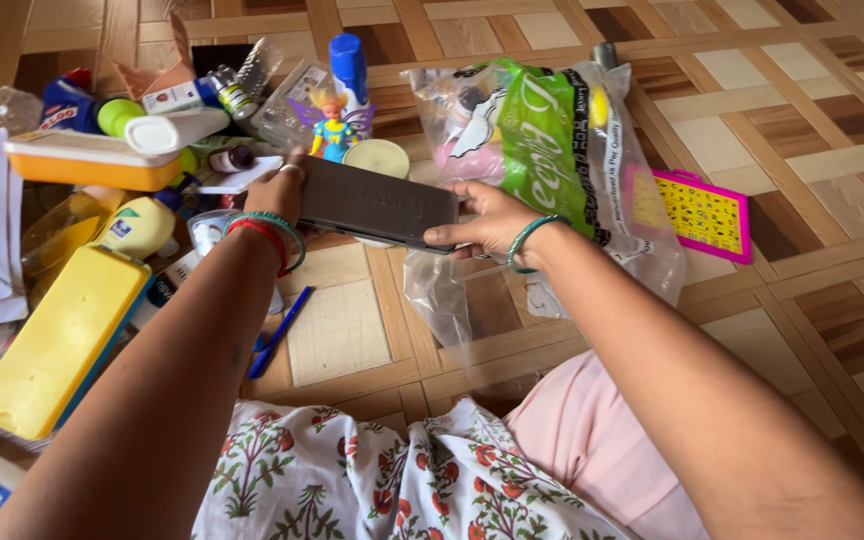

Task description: The person sits on a tiled floor and sorts through a pile of household items, including bottles, containers, a plastic bag, and a toy. They pick up and move objects one at a time, occasionally placing them into a plastic bag or shifting them aside.

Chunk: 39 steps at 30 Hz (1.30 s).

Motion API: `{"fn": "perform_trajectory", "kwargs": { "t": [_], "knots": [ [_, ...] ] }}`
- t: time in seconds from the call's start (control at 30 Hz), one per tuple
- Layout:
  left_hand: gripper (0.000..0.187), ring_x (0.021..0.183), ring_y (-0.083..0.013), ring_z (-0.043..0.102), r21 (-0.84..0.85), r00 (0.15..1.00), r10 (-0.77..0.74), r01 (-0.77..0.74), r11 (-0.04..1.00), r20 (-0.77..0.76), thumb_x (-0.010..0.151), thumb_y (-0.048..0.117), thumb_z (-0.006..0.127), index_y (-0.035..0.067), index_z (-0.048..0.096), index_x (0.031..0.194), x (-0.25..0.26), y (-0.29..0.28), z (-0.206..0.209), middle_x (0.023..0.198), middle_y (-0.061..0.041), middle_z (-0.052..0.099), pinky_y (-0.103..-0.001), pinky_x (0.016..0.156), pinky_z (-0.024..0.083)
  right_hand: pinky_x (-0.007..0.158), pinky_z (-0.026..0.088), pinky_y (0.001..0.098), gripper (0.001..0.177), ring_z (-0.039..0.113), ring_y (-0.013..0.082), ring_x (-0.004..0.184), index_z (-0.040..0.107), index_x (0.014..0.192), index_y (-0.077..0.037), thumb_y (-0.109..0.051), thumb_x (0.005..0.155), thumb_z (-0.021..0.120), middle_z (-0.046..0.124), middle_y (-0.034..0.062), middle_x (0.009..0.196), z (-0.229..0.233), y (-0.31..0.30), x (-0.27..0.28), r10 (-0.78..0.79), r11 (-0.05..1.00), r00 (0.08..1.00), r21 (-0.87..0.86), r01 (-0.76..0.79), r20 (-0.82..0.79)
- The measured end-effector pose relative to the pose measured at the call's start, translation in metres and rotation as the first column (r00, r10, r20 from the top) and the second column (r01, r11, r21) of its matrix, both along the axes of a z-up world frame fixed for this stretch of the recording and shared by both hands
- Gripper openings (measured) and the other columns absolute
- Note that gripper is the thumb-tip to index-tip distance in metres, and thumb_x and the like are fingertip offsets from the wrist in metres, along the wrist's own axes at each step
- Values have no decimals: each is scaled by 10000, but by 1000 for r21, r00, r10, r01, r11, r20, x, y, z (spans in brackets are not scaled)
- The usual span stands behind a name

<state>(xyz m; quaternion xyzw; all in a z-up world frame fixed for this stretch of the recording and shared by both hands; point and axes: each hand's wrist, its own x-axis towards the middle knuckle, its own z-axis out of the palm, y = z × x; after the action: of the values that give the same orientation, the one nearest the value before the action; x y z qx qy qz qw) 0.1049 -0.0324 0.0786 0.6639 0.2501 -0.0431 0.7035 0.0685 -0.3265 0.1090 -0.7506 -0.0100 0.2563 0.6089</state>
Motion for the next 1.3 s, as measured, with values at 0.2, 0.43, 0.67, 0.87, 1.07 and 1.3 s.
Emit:
{"fn": "perform_trajectory", "kwargs": {
  "t": [0.2, 0.43, 0.67, 0.87, 1.07, 1.3],
  "knots": [
    [614, 999, -273, 692, -131, 993, 65, -78, 988, -103, 935, 592, 456, 173, 576, 1367, -25, 33, -19, 1220, -76, 639, -464, 748, 607, 753, 631, 323, 635, 704, 165, 1012, 563, 1315, -75, -91, 748, 849, 689, 63, 1176, -30, 29, 5, -57, 998, 980, 7, 57, 191],
    [548, 1128, -267, 698, -312, 995, 48, -18, 950, 89, 911, 235, 471, 109, 580, 1433, -34, 64, -64, 1363, -136, 631, -418, 848, 653, 943, 592, 331, 363, 707, 201, 1063, 627, 1032, -99, 88, 756, 768, 668, 49, 1123, -33, 61, -23, 146, 963, 558, -247, 109, 817],
    [554, 975, -231, 729, -307, 947, 272, -210, 928, 174, 841, -70, 595, 91, 586, 1371, -45, 75, -68, 1183, -122, 715, -391, 780, 604, 1084, 502, 428, 473, 538, 362, 1367, 560, 1056, -114, 77, 679, 772, 516, 108, 1462, -18, 79, -53, 327, 914, 448, -399, 72, 832],
    [480, 1010, -202, 704, -272, 958, 251, -207, 940, 141, 852, -50, 573, 101, 649, 1301, -52, 73, -69, 1122, -77, 726, -375, 799, 591, 1099, 418, 490, 745, 442, 408, 1385, 545, 1189, -151, -352, 611, 971, 408, 195, 1513, -37, 80, -52, 456, 851, 559, -522, -47, 693],
    [402, 994, -234, 704, -483, 946, 221, -82, 872, 237, 821, -86, 604, 9, 651, 1209, -49, 60, -94, 1095, -93, 706, -383, 860, 633, 1143, 419, 474, 1032, 483, 419, 1387, 398, 1477, -50, -470, 682, 903, 448, 228, 1505, -67, 90, -47, 437, 858, 556, -512, -24, 707],
    [370, 980, -296, 681, -489, 989, 140, -100, 867, 45, 988, 196, 523, 24, 598, 1307, -61, 40, -92, 1117, -151, 689, -430, 846, 569, 1095, 456, 415, 1087, 575, 366, 1285, 427, 1447, 27, -608, 664, 834, 553, 268, 1381, -105, 102, -56, 389, 823, 835, -554, -126, 388]
  ]
}}
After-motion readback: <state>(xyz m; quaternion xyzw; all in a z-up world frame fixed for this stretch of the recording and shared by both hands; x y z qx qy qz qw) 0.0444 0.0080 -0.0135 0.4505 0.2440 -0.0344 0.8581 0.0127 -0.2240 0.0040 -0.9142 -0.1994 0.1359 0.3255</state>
